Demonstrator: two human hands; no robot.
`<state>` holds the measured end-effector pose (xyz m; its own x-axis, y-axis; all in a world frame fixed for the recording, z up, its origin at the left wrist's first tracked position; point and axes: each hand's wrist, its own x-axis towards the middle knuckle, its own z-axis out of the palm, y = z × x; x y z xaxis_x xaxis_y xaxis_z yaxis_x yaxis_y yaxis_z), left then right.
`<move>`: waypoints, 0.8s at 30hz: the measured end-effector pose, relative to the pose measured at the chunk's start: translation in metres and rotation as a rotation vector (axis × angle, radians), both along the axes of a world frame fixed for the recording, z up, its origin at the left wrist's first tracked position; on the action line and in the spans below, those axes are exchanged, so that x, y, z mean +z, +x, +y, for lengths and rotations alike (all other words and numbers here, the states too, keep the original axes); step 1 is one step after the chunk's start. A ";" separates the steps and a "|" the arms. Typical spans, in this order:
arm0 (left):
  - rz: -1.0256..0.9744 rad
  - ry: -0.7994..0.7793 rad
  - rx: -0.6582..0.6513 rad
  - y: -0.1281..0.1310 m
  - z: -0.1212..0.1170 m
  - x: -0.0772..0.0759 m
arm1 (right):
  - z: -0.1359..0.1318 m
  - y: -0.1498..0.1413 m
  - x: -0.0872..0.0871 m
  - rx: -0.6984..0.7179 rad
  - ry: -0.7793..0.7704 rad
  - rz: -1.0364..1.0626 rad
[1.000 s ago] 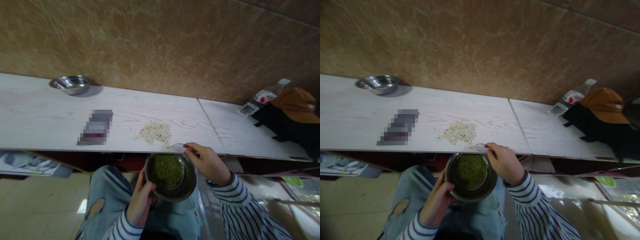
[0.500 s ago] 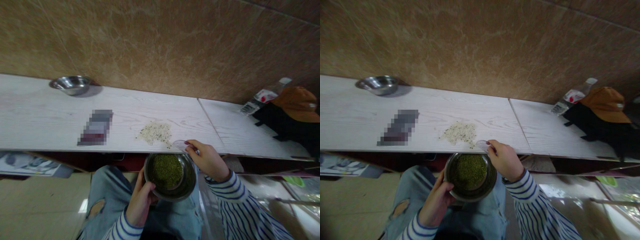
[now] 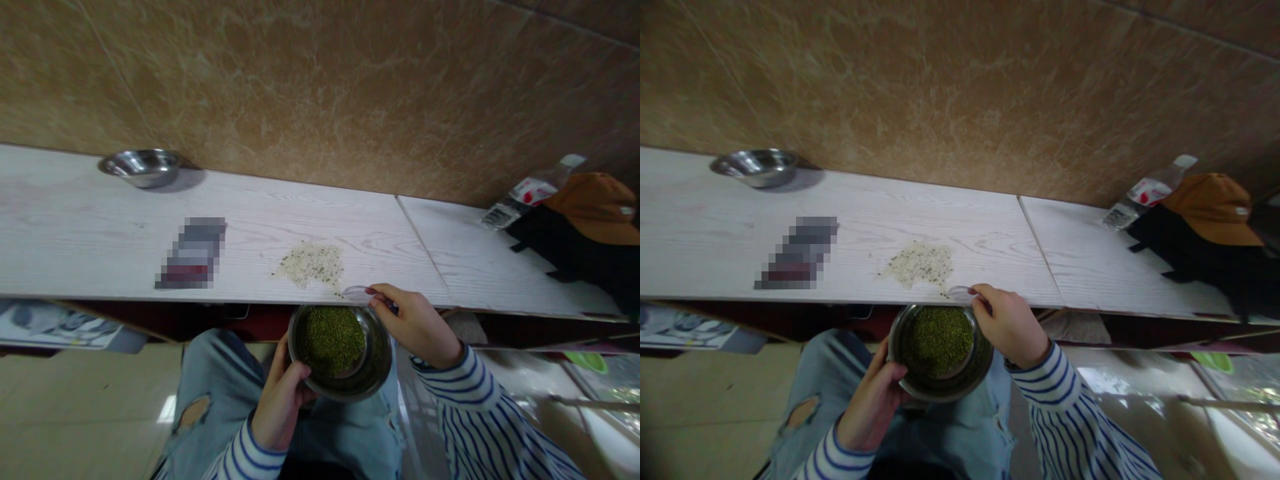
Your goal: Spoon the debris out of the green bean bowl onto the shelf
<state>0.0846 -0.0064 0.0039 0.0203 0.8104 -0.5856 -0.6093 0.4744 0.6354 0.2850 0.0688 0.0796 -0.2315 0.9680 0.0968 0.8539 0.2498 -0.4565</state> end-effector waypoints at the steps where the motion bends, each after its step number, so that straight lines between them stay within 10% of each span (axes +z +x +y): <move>1: -0.001 0.000 -0.003 0.000 0.000 0.000 | 0.000 0.000 0.000 -0.002 -0.002 0.003; 24: 0.008 0.005 -0.009 0.001 -0.001 -0.001 | 0.004 -0.007 0.002 0.036 -0.011 -0.006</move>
<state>0.0853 -0.0072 0.0032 0.0231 0.8129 -0.5819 -0.6001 0.4769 0.6423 0.2780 0.0724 0.0817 -0.2665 0.9601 0.0842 0.8472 0.2751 -0.4545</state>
